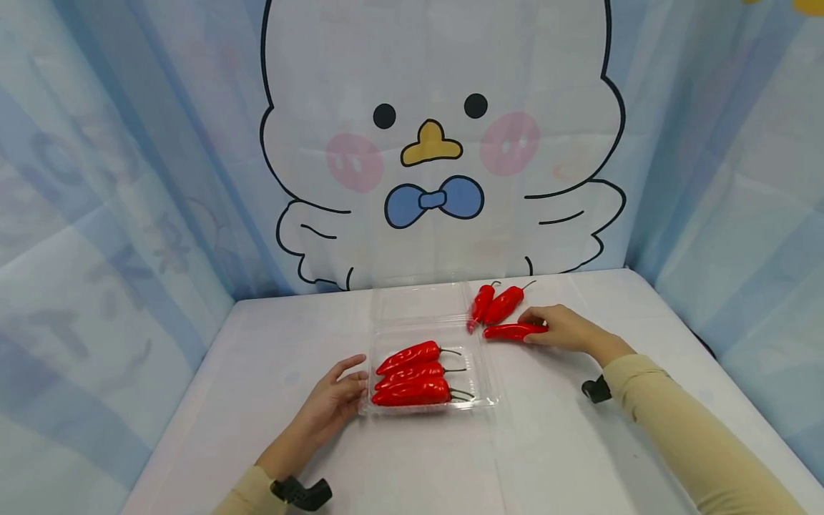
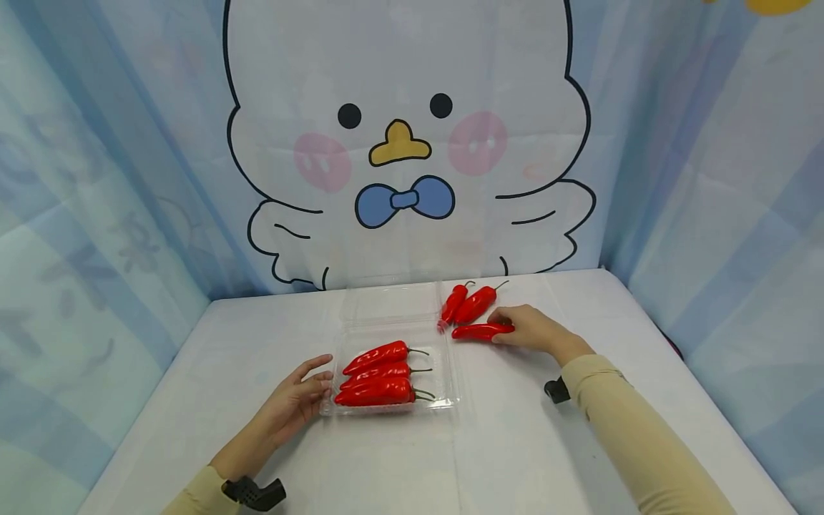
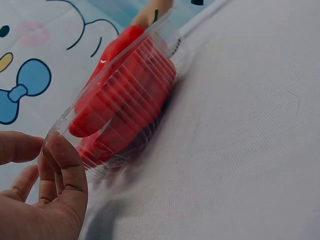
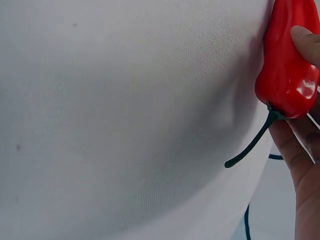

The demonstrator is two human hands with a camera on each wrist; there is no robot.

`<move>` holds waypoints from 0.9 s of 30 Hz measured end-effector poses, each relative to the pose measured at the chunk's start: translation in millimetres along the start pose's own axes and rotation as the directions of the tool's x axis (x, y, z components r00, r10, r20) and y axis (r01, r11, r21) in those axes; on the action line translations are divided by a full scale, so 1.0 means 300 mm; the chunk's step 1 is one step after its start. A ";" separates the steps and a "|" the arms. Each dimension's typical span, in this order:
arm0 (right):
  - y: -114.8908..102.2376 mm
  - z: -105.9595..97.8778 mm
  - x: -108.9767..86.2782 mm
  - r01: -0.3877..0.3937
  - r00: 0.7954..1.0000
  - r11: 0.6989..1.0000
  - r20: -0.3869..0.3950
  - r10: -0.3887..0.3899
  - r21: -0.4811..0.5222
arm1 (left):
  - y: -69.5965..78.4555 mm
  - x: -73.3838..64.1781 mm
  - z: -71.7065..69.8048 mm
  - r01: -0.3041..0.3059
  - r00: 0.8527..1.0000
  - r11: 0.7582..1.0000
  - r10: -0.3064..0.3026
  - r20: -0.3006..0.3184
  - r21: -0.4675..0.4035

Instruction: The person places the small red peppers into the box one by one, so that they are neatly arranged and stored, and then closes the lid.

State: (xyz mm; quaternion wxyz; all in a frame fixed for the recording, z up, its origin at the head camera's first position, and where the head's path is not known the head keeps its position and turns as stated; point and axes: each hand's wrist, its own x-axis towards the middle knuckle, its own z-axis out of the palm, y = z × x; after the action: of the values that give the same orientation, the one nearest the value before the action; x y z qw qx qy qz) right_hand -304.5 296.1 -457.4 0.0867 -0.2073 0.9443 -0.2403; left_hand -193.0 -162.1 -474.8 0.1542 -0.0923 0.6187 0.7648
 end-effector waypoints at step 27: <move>-0.059 -0.074 -0.041 -0.005 1.000 1.000 -0.010 0.006 0.013 | -0.003 0.000 0.001 -0.001 1.000 1.000 0.001 -0.011 0.001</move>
State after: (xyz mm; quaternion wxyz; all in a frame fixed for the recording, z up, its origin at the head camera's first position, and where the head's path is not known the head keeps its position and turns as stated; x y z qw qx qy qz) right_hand -293.0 296.6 -428.6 0.0841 -0.2029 0.9437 -0.2472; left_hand -192.8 -161.5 -475.6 0.1504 -0.0961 0.6199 0.7641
